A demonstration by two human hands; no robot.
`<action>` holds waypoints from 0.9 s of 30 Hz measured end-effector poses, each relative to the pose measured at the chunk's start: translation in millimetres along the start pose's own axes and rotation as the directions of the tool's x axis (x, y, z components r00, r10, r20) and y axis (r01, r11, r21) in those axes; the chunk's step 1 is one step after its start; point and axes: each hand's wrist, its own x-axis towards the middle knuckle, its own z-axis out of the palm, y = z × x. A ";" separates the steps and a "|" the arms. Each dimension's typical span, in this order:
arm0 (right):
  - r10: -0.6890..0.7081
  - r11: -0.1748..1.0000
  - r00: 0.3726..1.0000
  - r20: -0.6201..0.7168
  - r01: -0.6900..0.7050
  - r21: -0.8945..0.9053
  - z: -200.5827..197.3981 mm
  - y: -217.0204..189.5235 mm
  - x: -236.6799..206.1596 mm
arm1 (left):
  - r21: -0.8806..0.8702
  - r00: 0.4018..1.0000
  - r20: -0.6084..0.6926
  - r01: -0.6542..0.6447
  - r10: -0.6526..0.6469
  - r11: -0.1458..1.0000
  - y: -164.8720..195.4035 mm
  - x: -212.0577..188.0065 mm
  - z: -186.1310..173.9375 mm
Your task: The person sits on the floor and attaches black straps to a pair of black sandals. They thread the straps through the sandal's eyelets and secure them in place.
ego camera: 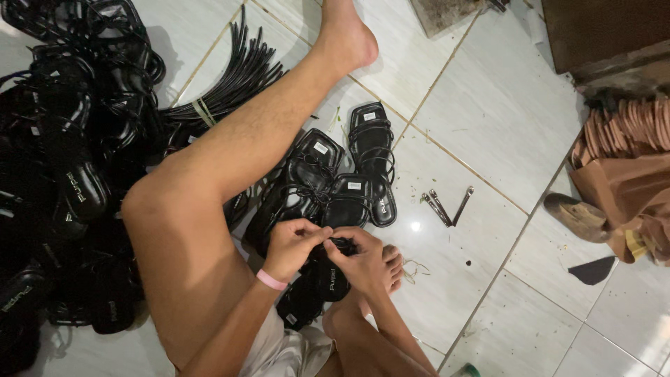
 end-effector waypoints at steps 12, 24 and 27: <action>-0.140 0.985 0.990 0.034 0.143 -0.098 -5.7 -12.7 1.0 | 0.166 0.988 -0.048 -0.140 0.150 0.976 9.0 -10.3 0.4; -0.484 0.837 0.858 -0.175 0.395 -0.378 -10.3 39.0 -28.1 | 0.265 0.884 0.201 -0.463 0.421 0.846 50.7 -40.3 5.6; -0.431 0.653 0.858 -0.278 0.084 -0.753 3.9 66.9 -38.5 | 0.323 0.803 0.280 -0.595 0.527 0.736 53.4 -42.6 11.3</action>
